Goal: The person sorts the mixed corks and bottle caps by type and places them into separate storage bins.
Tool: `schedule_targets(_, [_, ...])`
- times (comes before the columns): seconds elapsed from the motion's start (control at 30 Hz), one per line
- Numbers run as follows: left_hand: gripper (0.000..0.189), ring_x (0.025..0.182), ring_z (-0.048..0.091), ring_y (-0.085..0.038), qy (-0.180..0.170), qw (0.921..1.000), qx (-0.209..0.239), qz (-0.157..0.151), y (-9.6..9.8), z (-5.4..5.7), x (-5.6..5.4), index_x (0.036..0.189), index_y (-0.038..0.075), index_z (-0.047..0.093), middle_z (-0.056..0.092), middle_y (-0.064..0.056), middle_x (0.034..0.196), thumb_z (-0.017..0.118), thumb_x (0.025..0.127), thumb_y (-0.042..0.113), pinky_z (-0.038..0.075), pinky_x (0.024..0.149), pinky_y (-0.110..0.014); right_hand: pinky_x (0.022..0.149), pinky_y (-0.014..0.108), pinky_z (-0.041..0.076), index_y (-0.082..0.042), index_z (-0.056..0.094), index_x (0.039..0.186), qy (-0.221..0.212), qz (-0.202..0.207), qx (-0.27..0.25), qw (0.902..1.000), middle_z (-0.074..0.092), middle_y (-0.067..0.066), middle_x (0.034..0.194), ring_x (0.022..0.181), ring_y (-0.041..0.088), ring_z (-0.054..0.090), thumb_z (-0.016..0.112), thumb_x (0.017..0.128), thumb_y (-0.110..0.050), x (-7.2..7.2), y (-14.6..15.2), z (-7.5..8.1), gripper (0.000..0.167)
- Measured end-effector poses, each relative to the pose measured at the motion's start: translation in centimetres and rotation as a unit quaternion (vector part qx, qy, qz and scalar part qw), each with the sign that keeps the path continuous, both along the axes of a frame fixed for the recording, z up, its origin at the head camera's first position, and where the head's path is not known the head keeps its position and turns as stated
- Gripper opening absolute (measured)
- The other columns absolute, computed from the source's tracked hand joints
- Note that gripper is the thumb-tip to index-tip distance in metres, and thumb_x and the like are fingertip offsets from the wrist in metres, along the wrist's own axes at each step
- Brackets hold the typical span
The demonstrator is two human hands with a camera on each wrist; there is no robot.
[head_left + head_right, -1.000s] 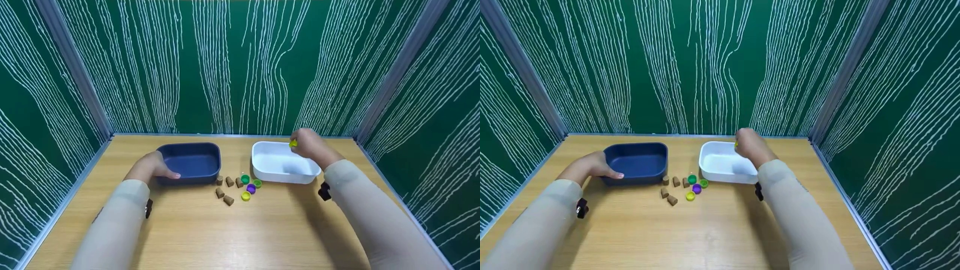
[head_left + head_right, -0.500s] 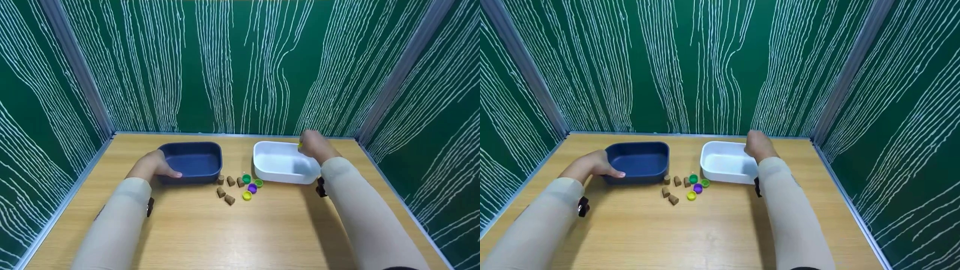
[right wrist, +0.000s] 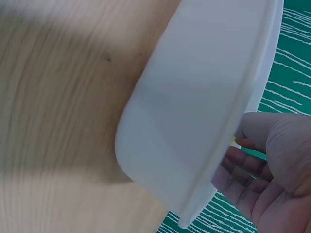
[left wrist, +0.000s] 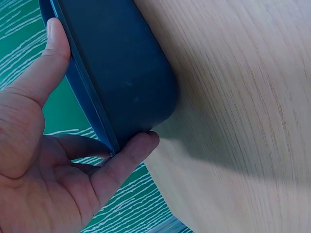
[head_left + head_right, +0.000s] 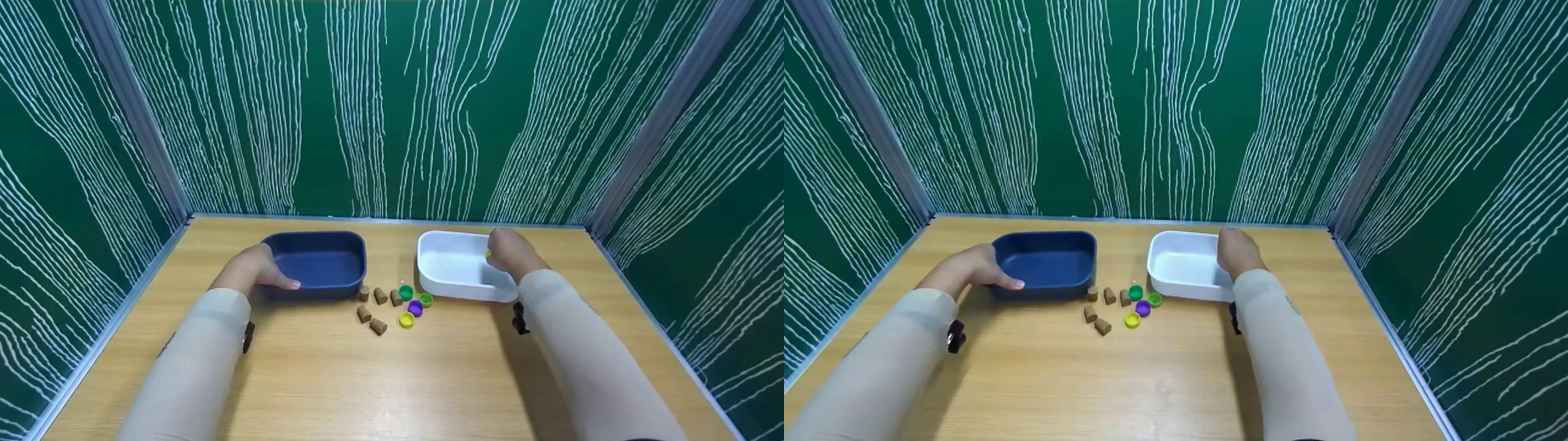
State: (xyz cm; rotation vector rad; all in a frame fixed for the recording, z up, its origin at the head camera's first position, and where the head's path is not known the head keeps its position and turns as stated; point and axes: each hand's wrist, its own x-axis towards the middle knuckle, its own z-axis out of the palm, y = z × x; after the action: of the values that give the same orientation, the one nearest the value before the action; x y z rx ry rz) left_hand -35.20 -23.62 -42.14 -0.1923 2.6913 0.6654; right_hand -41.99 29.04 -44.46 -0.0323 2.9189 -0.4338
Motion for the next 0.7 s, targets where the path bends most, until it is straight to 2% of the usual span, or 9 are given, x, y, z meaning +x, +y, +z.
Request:
schedule_targets(0.2, [0.132, 0.157, 0.048, -0.050, -0.003, 1.0000, -0.002, 0.005, -0.1, -0.3, -0.3, 0.170, -0.018, 0.026, 0.042, -0.039, 0.173, 0.099, 0.087, 0.054, 0.035, 0.138, -0.063, 0.121, 0.061, 0.056, 0.006, 0.065, 0.139, -0.003, -0.010, -0.005, 0.9999, 0.070, 0.029, 0.141, 0.119, 0.040, 0.067, 0.067, 0.106, 0.003, -0.3, 0.3, -1.1, 0.034])
schedule_targets(0.43, [0.131, 0.159, 0.047, -0.051, -0.005, 0.9999, -0.012, 0.001, 0.1, -0.2, -0.5, 0.170, -0.018, 0.026, 0.041, -0.039, 0.173, 0.098, 0.088, 0.054, 0.036, 0.138, -0.063, 0.122, 0.062, 0.054, 0.005, 0.063, 0.138, -0.019, -0.020, -0.039, 0.9989, 0.070, 0.026, 0.136, 0.117, 0.038, 0.063, 0.059, 0.106, 0.004, -0.6, 1.2, -2.1, 0.032])
schedule_targets(0.7, [0.131, 0.156, 0.050, -0.050, -0.007, 0.9999, -0.009, 0.003, 0.0, -0.4, -0.6, 0.169, -0.018, 0.029, 0.045, -0.038, 0.171, 0.099, 0.086, 0.057, 0.037, 0.138, -0.063, 0.126, 0.064, 0.050, 0.006, 0.061, 0.144, -0.050, -0.019, -0.040, 0.9978, 0.067, 0.028, 0.142, 0.123, 0.040, 0.064, 0.062, 0.104, 0.004, -0.1, 1.0, -1.6, 0.041])
